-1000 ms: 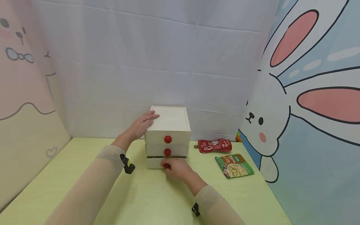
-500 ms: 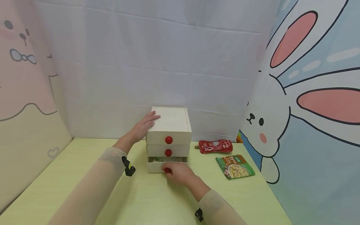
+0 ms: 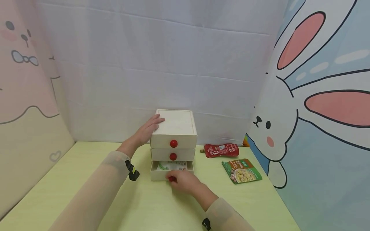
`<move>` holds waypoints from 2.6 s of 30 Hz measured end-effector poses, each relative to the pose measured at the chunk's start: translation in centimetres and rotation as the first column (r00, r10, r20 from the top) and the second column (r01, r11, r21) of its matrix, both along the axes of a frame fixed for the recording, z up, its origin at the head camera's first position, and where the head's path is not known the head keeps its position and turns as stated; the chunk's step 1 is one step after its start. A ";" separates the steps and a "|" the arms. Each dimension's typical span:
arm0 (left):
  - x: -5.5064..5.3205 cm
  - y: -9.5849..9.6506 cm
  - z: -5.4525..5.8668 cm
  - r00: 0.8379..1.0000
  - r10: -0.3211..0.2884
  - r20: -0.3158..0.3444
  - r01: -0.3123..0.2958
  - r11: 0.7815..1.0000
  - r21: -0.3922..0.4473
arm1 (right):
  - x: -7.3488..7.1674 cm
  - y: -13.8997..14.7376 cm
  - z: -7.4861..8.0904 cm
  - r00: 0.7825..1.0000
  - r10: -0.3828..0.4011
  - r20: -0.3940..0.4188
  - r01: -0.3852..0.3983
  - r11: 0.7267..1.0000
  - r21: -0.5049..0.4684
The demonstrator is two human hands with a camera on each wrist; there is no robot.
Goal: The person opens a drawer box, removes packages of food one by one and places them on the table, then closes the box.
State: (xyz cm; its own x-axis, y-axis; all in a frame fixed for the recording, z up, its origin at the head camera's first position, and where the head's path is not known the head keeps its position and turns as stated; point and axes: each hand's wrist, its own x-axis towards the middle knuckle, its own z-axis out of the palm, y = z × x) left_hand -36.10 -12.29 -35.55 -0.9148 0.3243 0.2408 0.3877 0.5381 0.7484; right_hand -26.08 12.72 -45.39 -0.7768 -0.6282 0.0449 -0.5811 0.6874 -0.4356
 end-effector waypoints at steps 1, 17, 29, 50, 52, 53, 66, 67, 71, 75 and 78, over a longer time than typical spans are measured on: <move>0.0 0.0 0.0 1.000 -0.001 0.000 0.001 1.000 0.000 | 0.1 0.0 0.0 1.000 0.001 0.004 -0.001 1.000 -0.002; 0.0 0.0 0.0 1.000 0.000 0.006 -0.001 1.000 0.010 | 1.3 0.1 -0.4 0.999 0.013 0.031 -0.013 1.000 -0.012; 0.0 0.0 -0.1 1.000 -0.001 -0.002 0.001 1.000 0.005 | 2.1 0.1 -0.7 1.000 0.007 -0.018 -0.007 1.000 0.005; 0.3 0.0 0.3 1.000 -0.001 0.017 0.001 1.000 0.010 | 2.2 0.5 0.2 1.000 0.008 0.000 -0.008 0.999 -0.040; 0.3 0.0 0.4 1.000 -0.003 0.017 0.003 1.000 0.014 | 2.2 0.6 0.4 1.000 0.006 0.009 -0.006 0.999 -0.037; 0.3 0.1 0.4 1.000 -0.004 0.015 0.004 1.000 0.014 | 2.2 0.7 0.4 1.000 0.005 0.012 -0.005 0.999 -0.035; 0.1 0.0 0.4 1.000 0.002 0.022 -0.002 1.000 0.012 | 2.9 1.1 0.1 0.998 0.036 0.052 -0.036 0.999 -0.012; 0.1 0.0 0.4 1.000 0.001 0.022 -0.002 1.000 0.013 | 2.9 1.1 0.0 0.998 0.039 0.055 -0.038 0.999 -0.010; 0.0 0.0 0.4 1.000 0.001 0.025 -0.002 1.000 0.014 | 3.1 1.1 0.1 0.997 0.042 0.068 -0.042 0.999 -0.007; 0.0 0.0 0.4 1.000 0.003 0.026 -0.004 1.000 0.011 | 3.5 1.2 0.4 0.994 0.048 0.100 -0.045 0.999 -0.028; 0.0 0.0 0.3 1.000 0.002 0.024 -0.002 1.000 0.011 | 4.0 1.1 0.6 0.991 0.047 0.125 -0.043 0.998 -0.036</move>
